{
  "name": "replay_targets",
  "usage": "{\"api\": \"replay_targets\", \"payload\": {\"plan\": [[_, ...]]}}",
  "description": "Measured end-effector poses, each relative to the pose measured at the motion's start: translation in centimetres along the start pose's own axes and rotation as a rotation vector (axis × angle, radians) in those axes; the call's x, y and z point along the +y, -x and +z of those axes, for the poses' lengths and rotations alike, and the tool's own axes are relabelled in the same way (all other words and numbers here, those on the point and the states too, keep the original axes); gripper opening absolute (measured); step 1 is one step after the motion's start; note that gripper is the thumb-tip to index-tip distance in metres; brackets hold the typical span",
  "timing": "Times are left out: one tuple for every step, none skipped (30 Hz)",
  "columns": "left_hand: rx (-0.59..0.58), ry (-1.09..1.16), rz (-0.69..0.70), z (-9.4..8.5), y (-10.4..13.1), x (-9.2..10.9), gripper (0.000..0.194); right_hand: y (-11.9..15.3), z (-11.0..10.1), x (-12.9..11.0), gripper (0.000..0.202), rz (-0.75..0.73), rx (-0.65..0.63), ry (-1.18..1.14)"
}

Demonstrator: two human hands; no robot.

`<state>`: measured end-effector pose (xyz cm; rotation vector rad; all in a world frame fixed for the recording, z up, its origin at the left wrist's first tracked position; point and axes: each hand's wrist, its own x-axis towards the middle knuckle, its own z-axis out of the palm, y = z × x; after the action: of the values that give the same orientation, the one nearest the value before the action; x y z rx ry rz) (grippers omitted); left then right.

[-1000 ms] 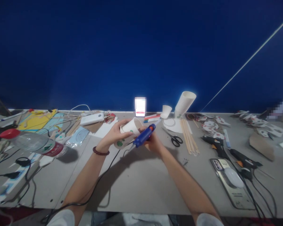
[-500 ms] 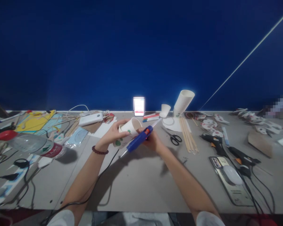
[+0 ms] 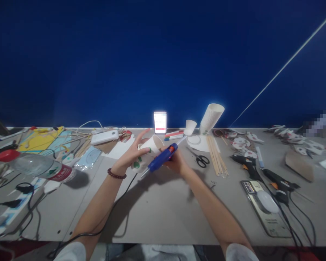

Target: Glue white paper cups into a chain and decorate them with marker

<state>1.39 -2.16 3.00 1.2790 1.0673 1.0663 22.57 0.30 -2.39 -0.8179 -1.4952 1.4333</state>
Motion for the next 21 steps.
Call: {"api": "replay_targets", "payload": {"plan": [[-0.011,0.006,-0.012,0.0,0.0,0.0,0.097,0.0,-0.1,0.1,0.045,0.021,0.001,-0.013],[-0.018,0.006,-0.02,0.1,-0.1,-0.1,0.095,0.0,-0.1,0.2,0.046,0.04,0.003,-0.024],[-0.019,0.006,-0.03,0.1,-0.2,-0.2,0.089,0.0,-0.2,0.3,0.047,0.062,0.008,-0.035],[-0.015,0.012,-0.043,0.1,-0.3,-0.2,0.083,0.0,-0.2,0.3,0.046,0.077,0.011,-0.038],[-0.009,0.022,-0.059,0.1,-0.4,-0.3,0.075,0.0,-0.2,0.3,0.044,0.088,0.01,-0.04],[0.0,0.036,-0.072,0.1,-0.5,-0.4,0.069,0.0,-0.1,0.3,0.042,0.098,0.014,-0.047],[0.008,0.053,-0.08,0.2,-0.6,-0.4,0.065,-0.1,0.0,0.3,0.042,0.111,0.02,-0.059],[0.009,0.069,-0.085,0.2,-0.6,-0.5,0.063,-0.1,0.0,0.2,0.042,0.124,0.025,-0.071],[0.004,0.082,-0.089,0.2,-0.7,-0.5,0.063,-0.1,0.1,0.2,0.043,0.135,0.025,-0.081],[-0.001,0.09,-0.094,0.2,-0.8,-0.6,0.063,-0.2,0.2,0.2,0.043,0.141,0.021,-0.087],[-0.007,0.095,-0.104,0.3,-0.9,-0.6,0.063,-0.2,0.3,0.2,0.043,0.142,0.012,-0.091],[-0.011,0.101,-0.116,0.3,-0.9,-0.7,0.063,-0.2,0.4,0.2,0.042,0.139,0.003,-0.095],[-0.016,0.105,-0.129,0.3,-1.0,-0.7,0.063,-0.2,0.4,0.2,0.041,0.136,-0.006,-0.1],[-0.016,0.111,-0.139,0.3,-1.1,-0.8,0.063,-0.2,0.4,0.1,0.041,0.131,-0.007,-0.106],[-0.014,0.121,-0.145,0.3,-1.1,-0.8,0.064,-0.1,0.4,0.0,0.042,0.128,-0.011,-0.114],[-0.011,0.132,-0.148,0.2,-1.2,-0.8,0.066,-0.1,0.4,-0.2,0.044,0.117,-0.016,-0.124],[-0.006,0.142,-0.146,0.2,-1.2,-0.8,0.068,-0.1,0.4,-0.4,0.046,0.099,-0.022,-0.131],[0.004,0.149,-0.138,0.1,-1.2,-0.9,0.07,0.0,0.3,-0.6,0.047,0.076,-0.027,-0.137],[0.016,0.154,-0.126,-0.1,-1.2,-0.9,0.071,0.0,0.2,-0.9,0.048,0.05,-0.022,-0.144],[0.031,0.153,-0.112,-0.2,-1.2,-0.9,0.072,0.0,0.1,-1.3,0.048,0.03,-0.007,-0.149],[0.043,0.151,-0.102,-0.4,-1.1,-0.9,0.072,0.0,-0.1,-1.6,0.048,0.02,0.021,-0.154]]}}
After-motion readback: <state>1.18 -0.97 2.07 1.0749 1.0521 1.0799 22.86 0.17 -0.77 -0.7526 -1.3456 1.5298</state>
